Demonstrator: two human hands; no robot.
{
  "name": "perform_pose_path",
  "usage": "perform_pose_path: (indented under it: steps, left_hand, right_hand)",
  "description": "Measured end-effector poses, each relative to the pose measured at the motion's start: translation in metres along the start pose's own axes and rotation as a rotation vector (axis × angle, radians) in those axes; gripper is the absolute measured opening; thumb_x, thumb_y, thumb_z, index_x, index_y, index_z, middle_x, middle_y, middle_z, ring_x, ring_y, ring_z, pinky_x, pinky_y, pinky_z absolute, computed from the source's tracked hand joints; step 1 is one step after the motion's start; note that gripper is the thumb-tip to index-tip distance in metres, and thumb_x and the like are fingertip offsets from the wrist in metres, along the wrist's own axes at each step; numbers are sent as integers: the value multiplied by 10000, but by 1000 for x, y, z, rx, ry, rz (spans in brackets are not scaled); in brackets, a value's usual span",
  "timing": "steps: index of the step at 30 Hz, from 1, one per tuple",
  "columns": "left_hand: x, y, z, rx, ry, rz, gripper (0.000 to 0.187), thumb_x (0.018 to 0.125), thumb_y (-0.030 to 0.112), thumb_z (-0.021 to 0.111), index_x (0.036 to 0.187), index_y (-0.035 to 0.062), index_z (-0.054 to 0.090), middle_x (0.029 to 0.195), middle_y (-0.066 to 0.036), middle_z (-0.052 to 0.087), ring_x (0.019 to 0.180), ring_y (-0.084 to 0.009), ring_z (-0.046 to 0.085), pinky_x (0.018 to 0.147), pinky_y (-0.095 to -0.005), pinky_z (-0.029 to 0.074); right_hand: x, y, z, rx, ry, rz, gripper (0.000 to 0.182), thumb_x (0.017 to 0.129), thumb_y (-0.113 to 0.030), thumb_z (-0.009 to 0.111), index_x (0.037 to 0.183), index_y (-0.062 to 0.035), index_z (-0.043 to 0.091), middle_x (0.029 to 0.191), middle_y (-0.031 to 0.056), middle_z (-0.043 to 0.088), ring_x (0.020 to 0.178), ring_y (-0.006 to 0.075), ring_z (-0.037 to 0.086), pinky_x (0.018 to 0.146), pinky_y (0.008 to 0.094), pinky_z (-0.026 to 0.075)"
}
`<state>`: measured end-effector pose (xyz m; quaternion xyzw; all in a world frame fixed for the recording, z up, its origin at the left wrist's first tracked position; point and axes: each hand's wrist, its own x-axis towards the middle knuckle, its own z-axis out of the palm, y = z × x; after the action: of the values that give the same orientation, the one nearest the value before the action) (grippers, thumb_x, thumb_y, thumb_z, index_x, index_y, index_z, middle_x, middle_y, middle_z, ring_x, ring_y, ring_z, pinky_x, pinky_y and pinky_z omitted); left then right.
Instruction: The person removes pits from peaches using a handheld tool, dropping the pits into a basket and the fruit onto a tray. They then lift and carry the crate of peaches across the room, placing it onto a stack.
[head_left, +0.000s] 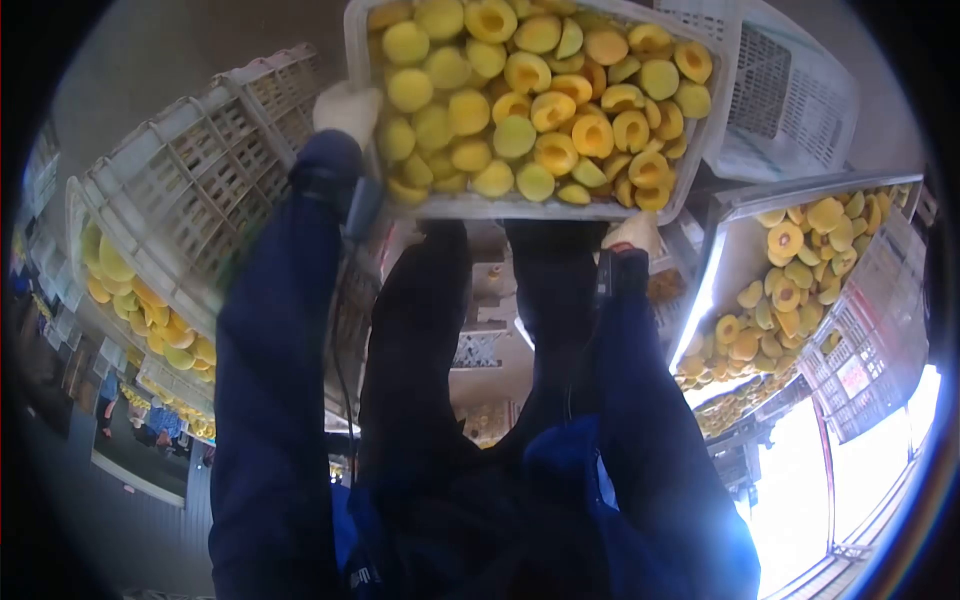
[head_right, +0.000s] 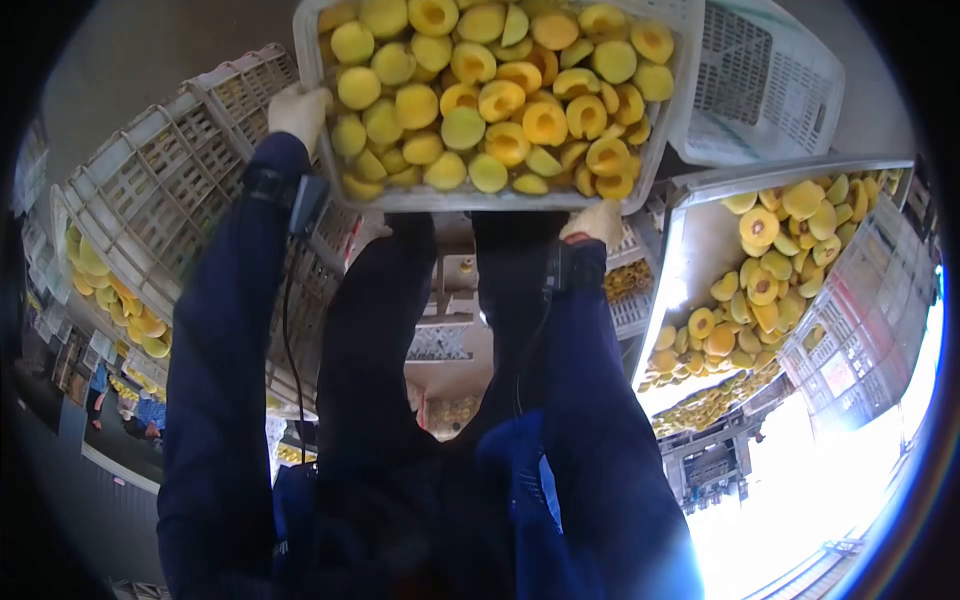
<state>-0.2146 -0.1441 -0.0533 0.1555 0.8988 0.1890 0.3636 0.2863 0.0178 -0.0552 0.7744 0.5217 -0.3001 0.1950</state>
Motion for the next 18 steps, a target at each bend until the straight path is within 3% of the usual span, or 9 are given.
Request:
perform_pose_path:
  steps: [2,4,6,7,10,11,12,14,18]
  left_hand:
    - [10,16,-17,61,-3,30,422,830,251,691,1108,-52,784,1003,-212,800,952,-326,771,890,-416,572]
    - [39,61,-50,184,-1,32,433,862,312,687,1111,-27,788,1005,-216,802,960,-353,773,907,-445,578]
    - [57,89,-71,321,41,83,435,903,372,682,1113,8,792,1015,-213,802,976,-352,776,926,-463,582]
    - [52,124,-77,343,96,89,428,921,389,676,1118,27,794,1023,-210,802,983,-348,777,932,-467,584]
    - [11,219,-50,301,38,379,536,995,405,624,1396,50,647,1413,-193,692,1329,-396,624,1134,-514,475]
    - [-9,243,-38,437,82,443,460,961,356,684,1297,41,691,1251,-212,758,1201,-424,695,1064,-505,530]
    - [35,228,6,612,43,452,427,930,328,710,1256,54,704,1218,-217,764,1180,-418,708,1045,-492,545]
    - [71,227,24,490,47,399,428,927,337,702,1249,56,713,1211,-219,766,1179,-415,711,1025,-495,555]
    - [46,236,15,506,-99,397,372,925,325,688,1146,34,758,1182,-220,772,1156,-415,716,1016,-516,552]
  right_hand:
    - [-23,-12,20,88,10,47,321,866,-247,824,1008,12,696,946,186,787,891,366,778,757,459,615]
    - [-60,-46,42,1050,37,458,304,918,-253,762,1044,13,689,966,197,784,883,364,778,763,455,620]
    - [-99,-78,50,1338,-48,647,296,969,-259,699,1080,14,682,986,208,780,875,362,779,768,451,624]
    - [-120,-90,50,1360,-131,679,297,995,-263,668,1098,15,678,996,214,779,871,361,780,771,449,627]
    - [-178,-110,21,1088,-563,446,308,1044,-250,574,1139,21,685,1037,179,761,846,293,768,731,381,619]
    - [-193,-123,2,1012,-557,474,312,1044,-239,583,1162,30,688,1044,178,758,851,282,770,728,362,617]
    - [-204,-130,-20,1003,-608,432,316,1046,-236,579,1174,31,691,1043,174,759,849,274,769,728,354,616]
    - [-228,-128,-66,964,-693,393,326,1051,-229,572,1197,34,696,1042,165,759,845,257,767,727,340,613]
    - [-223,-124,-123,865,-743,233,310,1058,-196,544,1194,36,698,1025,157,752,833,254,762,731,353,618]
